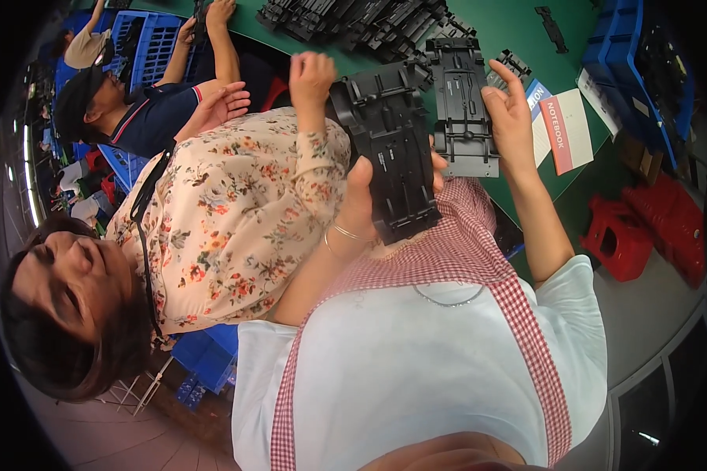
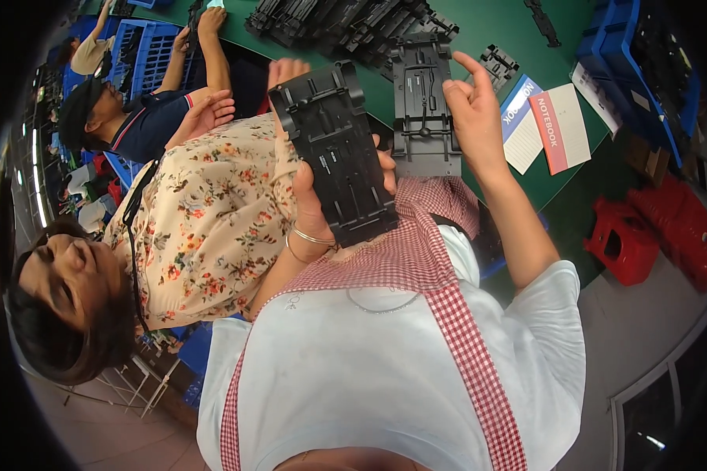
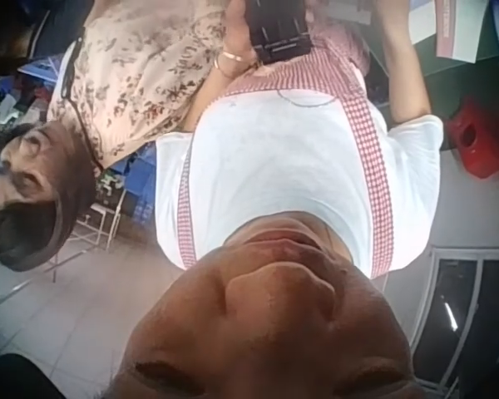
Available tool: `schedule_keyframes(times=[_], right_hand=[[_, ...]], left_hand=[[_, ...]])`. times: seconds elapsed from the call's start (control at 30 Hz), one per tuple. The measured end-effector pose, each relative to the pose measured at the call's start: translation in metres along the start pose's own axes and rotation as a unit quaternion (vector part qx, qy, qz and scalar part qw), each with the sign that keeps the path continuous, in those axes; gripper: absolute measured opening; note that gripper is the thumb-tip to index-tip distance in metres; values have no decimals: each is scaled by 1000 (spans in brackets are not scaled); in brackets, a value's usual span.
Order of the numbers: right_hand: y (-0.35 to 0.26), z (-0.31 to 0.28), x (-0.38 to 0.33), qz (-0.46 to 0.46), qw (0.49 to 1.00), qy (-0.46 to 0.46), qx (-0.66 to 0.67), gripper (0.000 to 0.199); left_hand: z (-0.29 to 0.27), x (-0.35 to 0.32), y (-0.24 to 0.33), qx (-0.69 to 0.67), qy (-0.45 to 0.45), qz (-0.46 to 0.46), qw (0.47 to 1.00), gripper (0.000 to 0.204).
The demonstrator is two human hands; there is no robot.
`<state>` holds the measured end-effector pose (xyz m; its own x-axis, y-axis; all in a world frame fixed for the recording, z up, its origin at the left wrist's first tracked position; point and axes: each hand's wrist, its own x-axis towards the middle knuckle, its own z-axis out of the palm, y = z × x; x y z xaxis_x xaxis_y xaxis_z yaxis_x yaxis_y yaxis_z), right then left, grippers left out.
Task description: The person picks up plastic toy car chassis parts from the table by hand, turns them over, and holds and compares them while pointing at different sections.
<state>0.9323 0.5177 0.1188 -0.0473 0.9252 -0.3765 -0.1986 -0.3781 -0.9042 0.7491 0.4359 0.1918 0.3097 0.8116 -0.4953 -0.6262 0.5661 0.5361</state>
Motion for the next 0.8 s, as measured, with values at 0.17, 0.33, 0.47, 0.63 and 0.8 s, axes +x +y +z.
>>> schedule_keyframes(times=[0.17, 0.33, 0.47, 0.63, 0.8], right_hand=[[-8, 3, 10, -35, 995, 7, -88, 44], [-10, 6, 19, -75, 994, -25, -77, 47], [-6, 5, 39, 31, 999, -28, 24, 45], [-10, 4, 44, 83, 995, -42, 44, 39], [-13, 7, 39, 89, 995, -40, 37, 38]], left_hand=[[-5, 14, 2, -51, -9, 13, 999, 89], [-3, 31, 7, -85, 8, 31, 996, 86], [9, 41, 16, -176, 71, 59, 980, 75], [6, 42, 23, -217, 85, 81, 969, 71], [10, 36, 24, -219, 97, 83, 967, 73]])
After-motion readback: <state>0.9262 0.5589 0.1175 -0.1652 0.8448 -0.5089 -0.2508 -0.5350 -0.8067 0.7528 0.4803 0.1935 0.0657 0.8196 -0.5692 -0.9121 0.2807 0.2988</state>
